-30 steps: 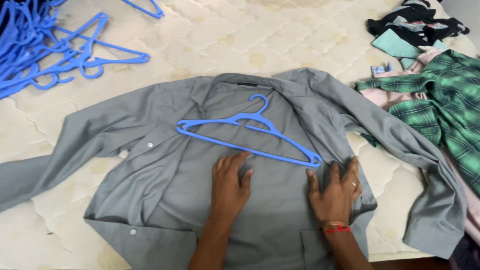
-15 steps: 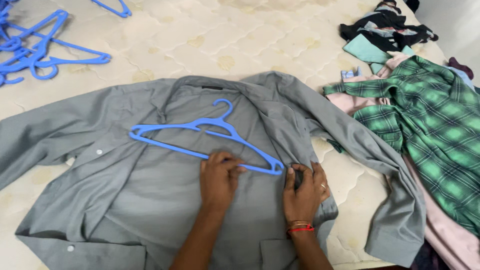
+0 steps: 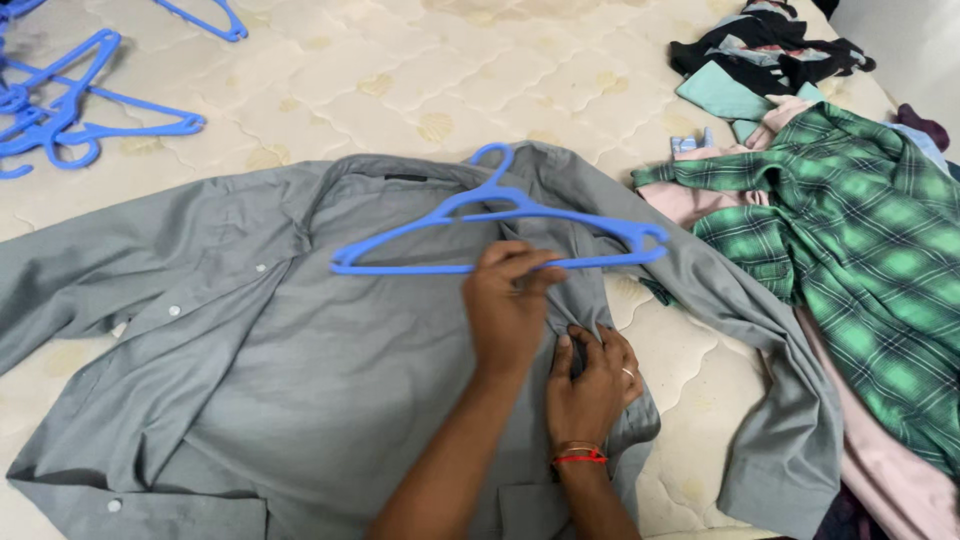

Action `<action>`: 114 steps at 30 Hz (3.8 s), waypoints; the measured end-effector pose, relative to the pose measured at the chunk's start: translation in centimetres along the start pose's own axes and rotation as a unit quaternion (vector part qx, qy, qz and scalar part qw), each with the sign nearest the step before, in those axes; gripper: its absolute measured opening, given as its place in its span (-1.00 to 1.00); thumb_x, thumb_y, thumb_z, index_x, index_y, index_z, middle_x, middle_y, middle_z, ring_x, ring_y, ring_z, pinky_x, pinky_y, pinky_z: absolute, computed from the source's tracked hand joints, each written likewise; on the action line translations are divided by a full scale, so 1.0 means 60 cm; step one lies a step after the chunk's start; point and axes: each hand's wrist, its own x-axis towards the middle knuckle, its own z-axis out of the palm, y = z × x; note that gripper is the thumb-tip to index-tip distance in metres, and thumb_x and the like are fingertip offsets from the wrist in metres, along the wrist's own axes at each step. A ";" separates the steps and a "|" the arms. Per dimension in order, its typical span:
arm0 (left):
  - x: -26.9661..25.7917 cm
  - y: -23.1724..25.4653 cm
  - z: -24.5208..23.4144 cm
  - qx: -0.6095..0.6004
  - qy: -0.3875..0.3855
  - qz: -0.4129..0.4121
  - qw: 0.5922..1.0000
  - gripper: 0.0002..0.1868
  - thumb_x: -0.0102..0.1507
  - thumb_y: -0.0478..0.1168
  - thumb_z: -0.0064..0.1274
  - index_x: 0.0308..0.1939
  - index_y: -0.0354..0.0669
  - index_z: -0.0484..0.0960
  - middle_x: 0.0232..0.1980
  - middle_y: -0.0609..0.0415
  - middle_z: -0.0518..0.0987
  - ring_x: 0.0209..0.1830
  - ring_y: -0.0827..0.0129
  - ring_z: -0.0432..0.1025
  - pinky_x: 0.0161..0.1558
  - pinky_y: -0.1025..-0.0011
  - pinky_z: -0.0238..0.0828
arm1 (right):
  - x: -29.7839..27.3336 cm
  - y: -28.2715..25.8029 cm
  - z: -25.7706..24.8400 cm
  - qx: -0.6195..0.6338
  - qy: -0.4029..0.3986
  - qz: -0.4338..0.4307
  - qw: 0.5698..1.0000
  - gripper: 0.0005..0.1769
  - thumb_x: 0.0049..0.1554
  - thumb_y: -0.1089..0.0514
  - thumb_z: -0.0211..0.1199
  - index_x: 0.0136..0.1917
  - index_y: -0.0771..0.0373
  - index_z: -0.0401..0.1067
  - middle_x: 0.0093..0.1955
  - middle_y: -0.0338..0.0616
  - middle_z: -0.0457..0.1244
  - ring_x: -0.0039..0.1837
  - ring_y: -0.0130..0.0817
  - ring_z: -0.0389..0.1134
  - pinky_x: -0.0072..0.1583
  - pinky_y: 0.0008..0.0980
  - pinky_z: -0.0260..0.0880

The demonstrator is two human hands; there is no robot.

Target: The person opens a wardrobe, hangs a red striped shirt on a hanger, and closes the wardrobe. Then the person lays a gray shirt on a bed, buttons it, places a hanger inside, and buttons the collar.

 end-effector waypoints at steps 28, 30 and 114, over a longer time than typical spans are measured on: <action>0.039 -0.143 -0.065 0.462 -0.040 0.052 0.885 -0.66 0.17 -0.16 0.22 0.03 -0.06 0.68 0.38 -0.18 0.34 0.44 -0.12 0.13 0.36 -0.24 -0.01 | 0.045 0.011 -0.032 0.212 -0.056 0.059 0.974 -0.56 0.16 0.19 0.32 0.29 0.31 0.41 0.01 0.01 0.40 0.07 -0.18 0.48 0.14 -0.30 0.43; 0.031 -0.149 -0.060 0.447 -0.057 0.078 0.889 -0.63 0.20 -0.15 0.19 0.09 -0.07 0.65 0.35 -0.22 0.35 0.45 -0.20 0.11 0.38 -0.30 -0.09 | 0.053 0.024 -0.028 0.259 -0.049 0.085 0.961 -0.67 0.17 0.24 0.32 0.21 0.33 0.47 -0.05 -0.05 0.40 0.00 -0.31 0.45 0.07 -0.39 0.44; 0.161 -0.196 -0.265 0.428 -0.203 0.025 0.880 -0.59 0.28 -0.03 0.19 0.05 -0.23 0.51 0.17 -0.14 0.45 0.20 -0.05 0.36 0.21 0.04 0.26 | -0.032 -0.090 0.016 0.112 -0.146 -0.124 0.975 -0.72 0.11 -0.10 0.35 -0.27 0.09 0.57 -0.53 -0.29 0.25 -0.46 -0.23 0.17 -0.12 -0.26 0.15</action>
